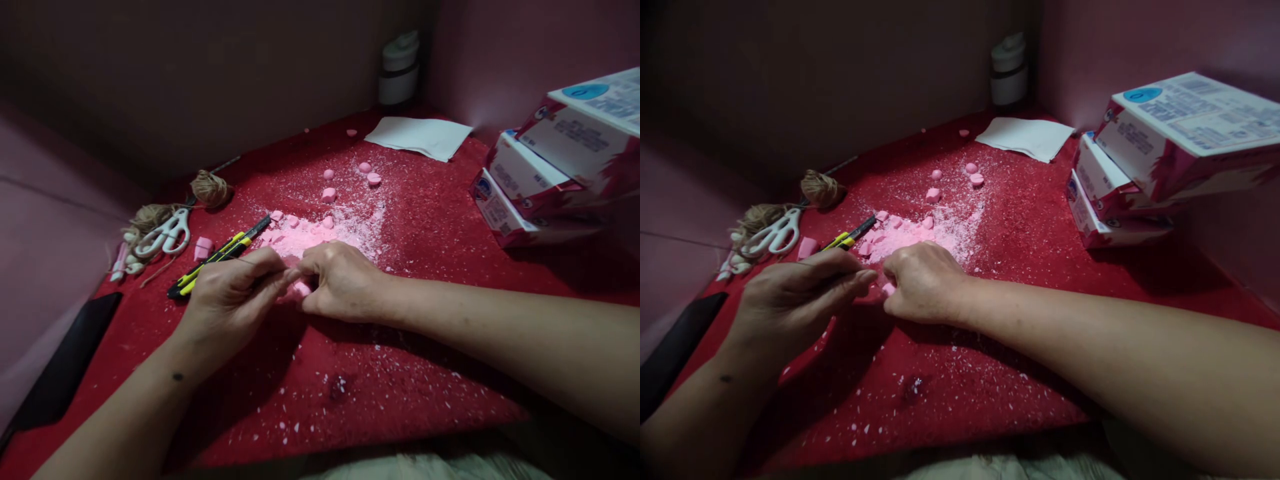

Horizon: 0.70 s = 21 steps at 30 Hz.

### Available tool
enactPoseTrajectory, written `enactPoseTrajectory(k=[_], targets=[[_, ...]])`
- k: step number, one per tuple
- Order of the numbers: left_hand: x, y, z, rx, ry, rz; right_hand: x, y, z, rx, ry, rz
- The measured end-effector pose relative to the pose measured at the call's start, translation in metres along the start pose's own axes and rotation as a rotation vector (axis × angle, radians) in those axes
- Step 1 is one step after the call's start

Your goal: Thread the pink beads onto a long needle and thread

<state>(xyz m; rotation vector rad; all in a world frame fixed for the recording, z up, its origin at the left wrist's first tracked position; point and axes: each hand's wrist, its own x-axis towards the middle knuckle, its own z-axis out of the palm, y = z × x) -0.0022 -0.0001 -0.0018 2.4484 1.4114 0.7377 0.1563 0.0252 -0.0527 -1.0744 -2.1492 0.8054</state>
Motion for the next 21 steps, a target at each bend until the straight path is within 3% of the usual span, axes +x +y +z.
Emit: enactPoseTrajectory(k=[3, 7, 13, 17, 21], targets=[[0.001, -0.01, -0.001, 0.052, 0.029, -0.073, 0.001, -0.001, 0.0, 0.004, 0.011, 0.016], [-0.003, -0.014, -0.009, 0.037, -0.051, -0.119, 0.002, -0.002, -0.001, 0.0, 0.004, 0.013], [-0.007, 0.011, -0.018, -0.057, -0.247, -0.139, 0.001, -0.001, -0.002, -0.014, 0.004, 0.012], [-0.003, 0.021, -0.013, -0.095, -0.205, -0.136, 0.001, 0.0, -0.001, -0.014, -0.011, 0.009], [0.0, 0.013, -0.006, -0.022, -0.119, 0.003, 0.001, 0.0, 0.0, -0.02, -0.026, -0.001]])
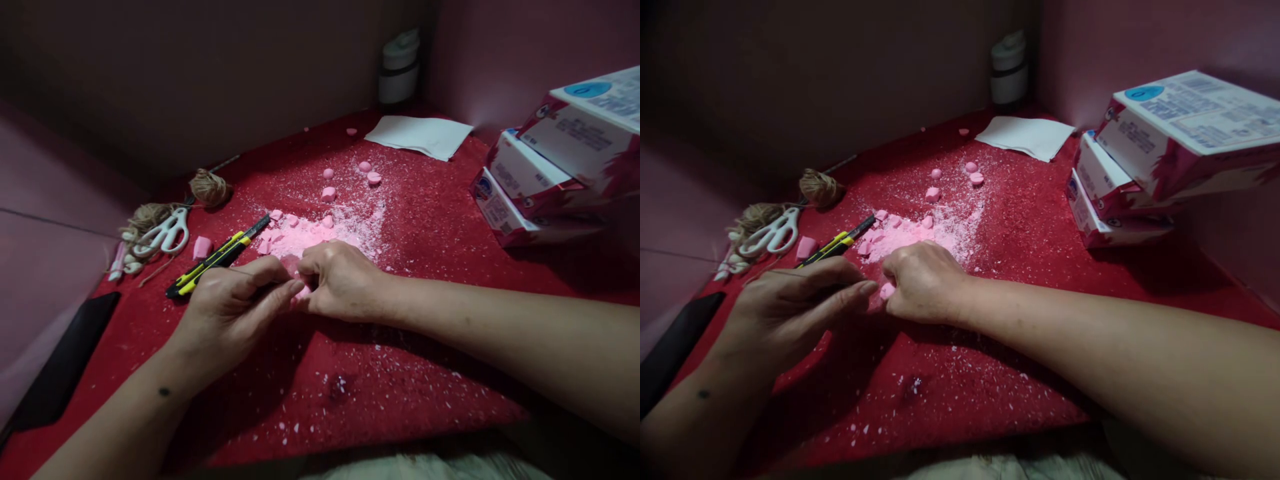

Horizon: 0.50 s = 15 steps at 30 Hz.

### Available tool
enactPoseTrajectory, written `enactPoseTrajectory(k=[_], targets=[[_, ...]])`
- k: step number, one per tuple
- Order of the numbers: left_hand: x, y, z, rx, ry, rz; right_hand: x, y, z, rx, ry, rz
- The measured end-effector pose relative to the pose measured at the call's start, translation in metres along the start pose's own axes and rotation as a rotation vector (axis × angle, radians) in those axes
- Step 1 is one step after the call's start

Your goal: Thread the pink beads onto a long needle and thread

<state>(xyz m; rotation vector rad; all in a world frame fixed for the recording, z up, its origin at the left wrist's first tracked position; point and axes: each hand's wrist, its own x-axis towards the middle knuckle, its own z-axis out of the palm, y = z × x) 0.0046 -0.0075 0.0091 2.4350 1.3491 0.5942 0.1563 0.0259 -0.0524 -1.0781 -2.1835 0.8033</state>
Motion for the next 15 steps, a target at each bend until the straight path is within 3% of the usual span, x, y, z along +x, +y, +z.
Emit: enactPoseTrajectory(k=[4, 8, 15], targets=[[0.001, -0.013, 0.003, 0.177, 0.122, 0.035, 0.0, -0.002, -0.002, -0.004, 0.0, -0.003], [-0.003, -0.02, -0.001, 0.258, 0.145, 0.01, 0.0, -0.003, -0.003, -0.001, 0.007, 0.005], [-0.01, -0.002, -0.009, 0.163, -0.066, -0.009, 0.0, -0.001, -0.002, -0.005, 0.005, 0.012]])
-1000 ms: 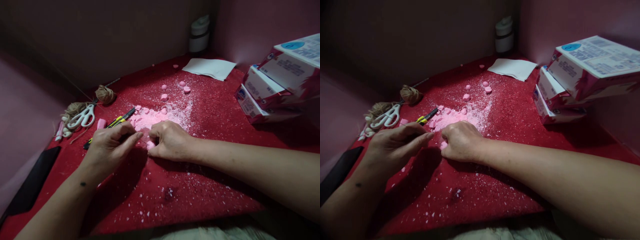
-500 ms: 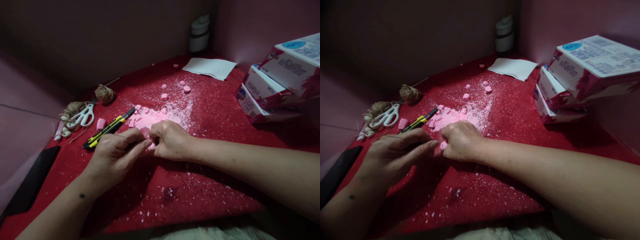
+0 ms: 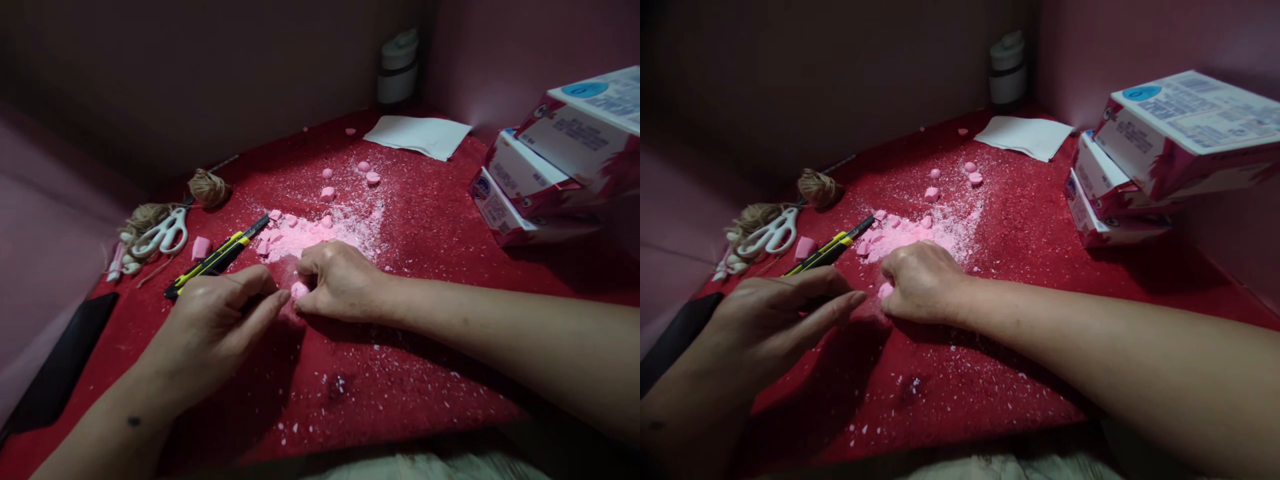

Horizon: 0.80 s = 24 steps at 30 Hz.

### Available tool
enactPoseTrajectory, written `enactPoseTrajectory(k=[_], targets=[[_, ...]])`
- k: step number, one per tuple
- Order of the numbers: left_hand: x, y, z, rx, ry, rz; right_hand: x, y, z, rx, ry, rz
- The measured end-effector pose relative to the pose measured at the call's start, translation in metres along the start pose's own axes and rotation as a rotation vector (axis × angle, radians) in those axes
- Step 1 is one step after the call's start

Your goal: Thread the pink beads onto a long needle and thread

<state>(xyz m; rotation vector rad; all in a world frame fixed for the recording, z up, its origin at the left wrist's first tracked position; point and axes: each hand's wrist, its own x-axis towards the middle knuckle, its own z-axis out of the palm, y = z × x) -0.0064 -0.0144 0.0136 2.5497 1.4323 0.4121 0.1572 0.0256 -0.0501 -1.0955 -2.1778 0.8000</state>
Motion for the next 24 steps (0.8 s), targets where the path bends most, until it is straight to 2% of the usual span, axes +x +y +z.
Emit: enactPoseTrajectory(k=[1, 5, 8, 10, 14, 19, 22, 24], targets=[[0.001, 0.003, 0.001, -0.01, -0.023, -0.001, 0.0, 0.0, 0.0, 0.001, -0.001, -0.004], [0.007, 0.007, 0.008, -0.049, 0.079, 0.046, 0.001, 0.002, 0.001, 0.006, 0.004, -0.02], [0.011, -0.001, 0.013, 0.053, 0.179, 0.096, 0.001, 0.002, 0.0, 0.007, 0.0, -0.026], [0.011, -0.006, 0.013, 0.132, 0.199, 0.1, 0.001, 0.001, 0.0, 0.005, -0.001, -0.018], [0.007, -0.009, 0.008, 0.184, 0.169, 0.052, 0.0, 0.0, 0.001, -0.002, 0.02, -0.016], [0.007, 0.004, 0.003, -0.039, 0.004, -0.01, 0.0, 0.0, 0.001, 0.001, 0.008, -0.015], [0.01, 0.008, 0.006, -0.114, 0.024, -0.038, 0.0, 0.002, 0.001, -0.006, 0.004, -0.017], [0.011, 0.007, 0.009, -0.074, 0.081, -0.021, 0.0, 0.002, 0.001, -0.002, 0.006, -0.027]])
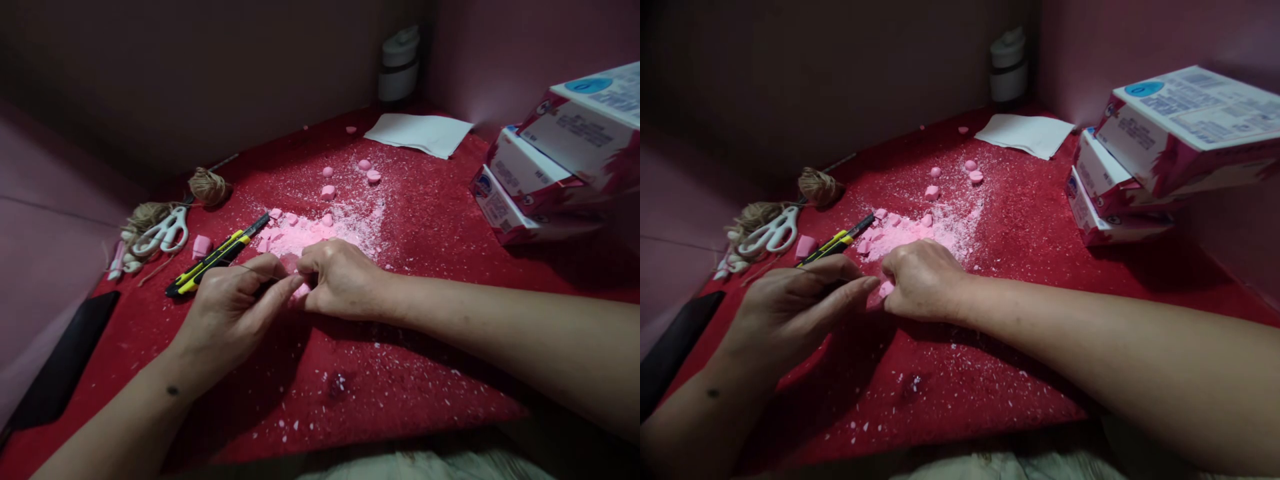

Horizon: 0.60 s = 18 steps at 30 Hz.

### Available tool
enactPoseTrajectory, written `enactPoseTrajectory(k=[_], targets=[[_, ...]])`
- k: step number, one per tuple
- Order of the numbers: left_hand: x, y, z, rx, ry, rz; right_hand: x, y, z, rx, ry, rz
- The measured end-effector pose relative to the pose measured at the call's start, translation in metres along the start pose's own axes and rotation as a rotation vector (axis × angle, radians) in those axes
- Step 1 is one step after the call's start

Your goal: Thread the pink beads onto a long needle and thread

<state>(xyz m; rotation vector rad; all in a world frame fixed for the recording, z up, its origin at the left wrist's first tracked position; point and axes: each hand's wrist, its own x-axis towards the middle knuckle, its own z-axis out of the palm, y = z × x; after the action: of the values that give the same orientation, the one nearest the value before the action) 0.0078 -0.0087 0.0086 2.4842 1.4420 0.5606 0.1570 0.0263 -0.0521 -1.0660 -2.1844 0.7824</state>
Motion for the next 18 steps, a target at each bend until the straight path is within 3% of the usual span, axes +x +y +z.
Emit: enactPoseTrajectory(k=[4, 7, 13, 16, 18], targets=[[0.001, -0.01, 0.004, 0.2, 0.127, 0.114, 0.0, -0.002, -0.001, 0.009, -0.012, 0.009], [-0.001, -0.015, 0.002, 0.286, 0.12, 0.133, 0.0, -0.003, -0.002, 0.007, -0.008, 0.012], [-0.003, -0.005, -0.005, -0.003, -0.085, 0.034, 0.0, -0.001, -0.001, 0.008, -0.013, 0.01], [-0.001, -0.001, 0.0, -0.076, -0.047, -0.037, 0.0, -0.001, -0.001, 0.009, -0.009, 0.005], [0.0, -0.003, 0.004, -0.011, 0.004, -0.024, -0.001, -0.001, -0.001, 0.011, -0.001, -0.001]])
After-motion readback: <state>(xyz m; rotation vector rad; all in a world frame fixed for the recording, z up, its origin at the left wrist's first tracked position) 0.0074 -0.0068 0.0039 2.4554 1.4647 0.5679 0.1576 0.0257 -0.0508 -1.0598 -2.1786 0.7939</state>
